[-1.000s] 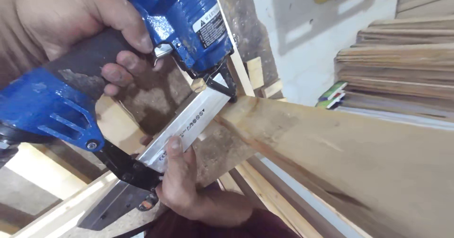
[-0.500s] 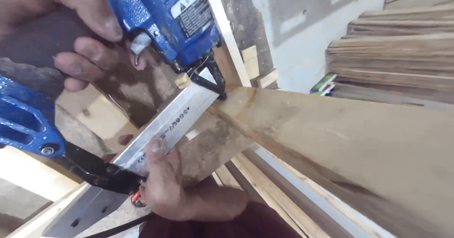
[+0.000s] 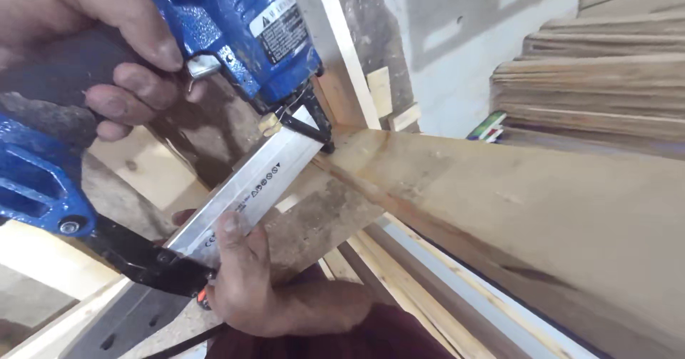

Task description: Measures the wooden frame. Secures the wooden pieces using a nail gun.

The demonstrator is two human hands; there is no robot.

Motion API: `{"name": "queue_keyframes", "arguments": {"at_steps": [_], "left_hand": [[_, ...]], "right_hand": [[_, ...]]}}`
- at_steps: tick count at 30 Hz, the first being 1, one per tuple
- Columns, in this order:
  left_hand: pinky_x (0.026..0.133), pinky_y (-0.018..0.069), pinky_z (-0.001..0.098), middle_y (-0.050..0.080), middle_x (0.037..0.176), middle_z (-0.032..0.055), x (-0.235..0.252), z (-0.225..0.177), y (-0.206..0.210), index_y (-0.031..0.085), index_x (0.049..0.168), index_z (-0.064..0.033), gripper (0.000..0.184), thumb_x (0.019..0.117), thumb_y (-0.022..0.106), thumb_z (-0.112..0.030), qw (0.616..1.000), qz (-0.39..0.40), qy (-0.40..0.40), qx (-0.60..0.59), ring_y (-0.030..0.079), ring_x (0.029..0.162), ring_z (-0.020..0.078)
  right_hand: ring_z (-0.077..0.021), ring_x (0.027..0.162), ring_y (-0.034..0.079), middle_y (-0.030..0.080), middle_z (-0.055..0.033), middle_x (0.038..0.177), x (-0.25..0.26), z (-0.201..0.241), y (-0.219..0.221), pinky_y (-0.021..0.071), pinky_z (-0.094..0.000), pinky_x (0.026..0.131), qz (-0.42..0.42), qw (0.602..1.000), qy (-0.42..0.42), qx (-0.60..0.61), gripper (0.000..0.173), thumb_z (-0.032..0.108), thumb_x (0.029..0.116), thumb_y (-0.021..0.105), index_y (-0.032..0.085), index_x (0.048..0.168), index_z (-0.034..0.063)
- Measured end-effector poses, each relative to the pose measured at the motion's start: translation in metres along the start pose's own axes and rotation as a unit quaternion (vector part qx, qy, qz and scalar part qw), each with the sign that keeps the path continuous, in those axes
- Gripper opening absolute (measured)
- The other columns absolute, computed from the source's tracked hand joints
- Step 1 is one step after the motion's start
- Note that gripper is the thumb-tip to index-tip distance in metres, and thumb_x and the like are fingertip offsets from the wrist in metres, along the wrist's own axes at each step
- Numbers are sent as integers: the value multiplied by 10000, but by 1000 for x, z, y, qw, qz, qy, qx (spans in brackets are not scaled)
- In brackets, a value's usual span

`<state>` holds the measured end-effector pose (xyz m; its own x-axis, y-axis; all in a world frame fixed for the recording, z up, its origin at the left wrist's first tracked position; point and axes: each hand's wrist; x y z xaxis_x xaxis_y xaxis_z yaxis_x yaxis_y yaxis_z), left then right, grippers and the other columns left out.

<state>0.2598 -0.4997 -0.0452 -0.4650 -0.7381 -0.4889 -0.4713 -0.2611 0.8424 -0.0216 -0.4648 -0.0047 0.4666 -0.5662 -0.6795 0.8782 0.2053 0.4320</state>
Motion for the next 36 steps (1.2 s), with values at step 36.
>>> {"name": "queue_keyframes", "arguments": {"at_steps": [36], "left_hand": [[380, 551, 291, 537, 622, -12, 11, -10, 35, 591, 856, -130, 223, 957, 484, -297, 984, -141, -41, 97, 570, 440, 64]], "right_hand": [[-215, 933, 714, 690, -137, 1021, 3, 24, -15, 616, -434, 850, -4, 992, 74, -99, 620, 584, 1045, 435, 495, 1292, 18]]}}
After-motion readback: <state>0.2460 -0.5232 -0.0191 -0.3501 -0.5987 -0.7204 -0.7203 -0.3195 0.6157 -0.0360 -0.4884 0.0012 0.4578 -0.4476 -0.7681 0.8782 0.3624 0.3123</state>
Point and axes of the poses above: each hand's wrist, its own x-axis towards the middle knuckle, its own y-axis out of the palm, z = x × y
